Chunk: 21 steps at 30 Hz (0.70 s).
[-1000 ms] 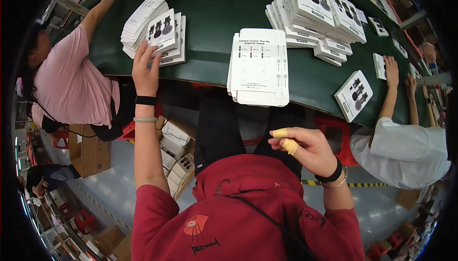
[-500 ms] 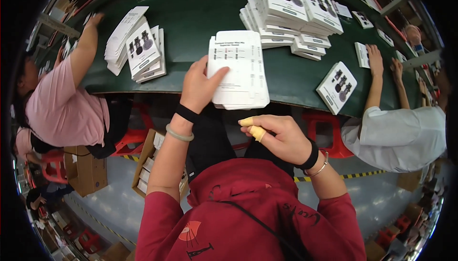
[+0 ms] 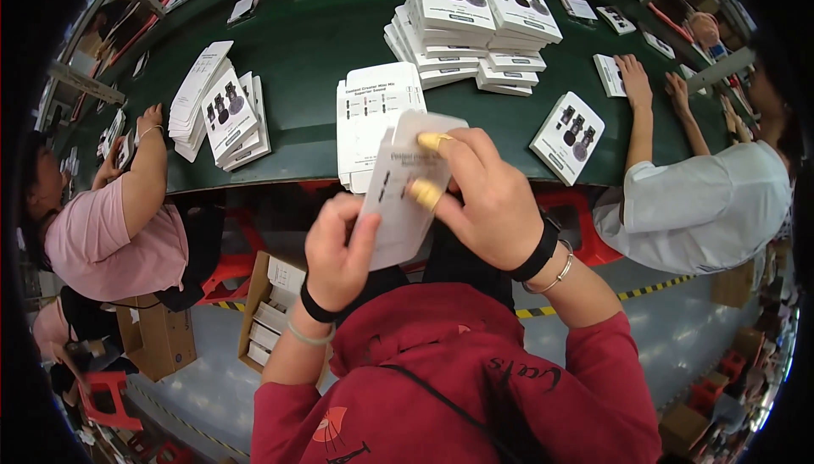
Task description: The person picks up flat white cardboard boxes from a stack, folds the top flaps by hand, and places the assembled boxes onto a separate pile.
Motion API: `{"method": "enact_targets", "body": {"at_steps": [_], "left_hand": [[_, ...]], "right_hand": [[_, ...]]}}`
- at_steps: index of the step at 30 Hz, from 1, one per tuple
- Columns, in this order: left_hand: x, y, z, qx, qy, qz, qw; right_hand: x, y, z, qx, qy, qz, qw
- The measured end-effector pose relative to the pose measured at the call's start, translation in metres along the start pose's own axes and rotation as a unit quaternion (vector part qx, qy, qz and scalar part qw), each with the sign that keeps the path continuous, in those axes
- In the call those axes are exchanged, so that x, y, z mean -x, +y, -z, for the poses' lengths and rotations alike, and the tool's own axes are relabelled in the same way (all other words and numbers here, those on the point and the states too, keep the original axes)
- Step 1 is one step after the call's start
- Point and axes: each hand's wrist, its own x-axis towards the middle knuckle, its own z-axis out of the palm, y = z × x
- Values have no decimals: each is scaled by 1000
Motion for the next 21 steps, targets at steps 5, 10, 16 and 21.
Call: {"method": "enact_targets", "body": {"at_steps": [5,10,16,21], "left_hand": [[35,-2,-14,396,-101,230,883],[52,-3,-15,537,-296,315,725],[56,16,-21,594,-290,354,662],[57,25,-21,565,-259,357,697]], "right_hand": [[11,4,14,-42,-110,-13,993],[26,1,22,-78,-200,52,975],[35,-18,49,100,-366,-23,925],[58,0,37,-83,-318,-106,938]]}}
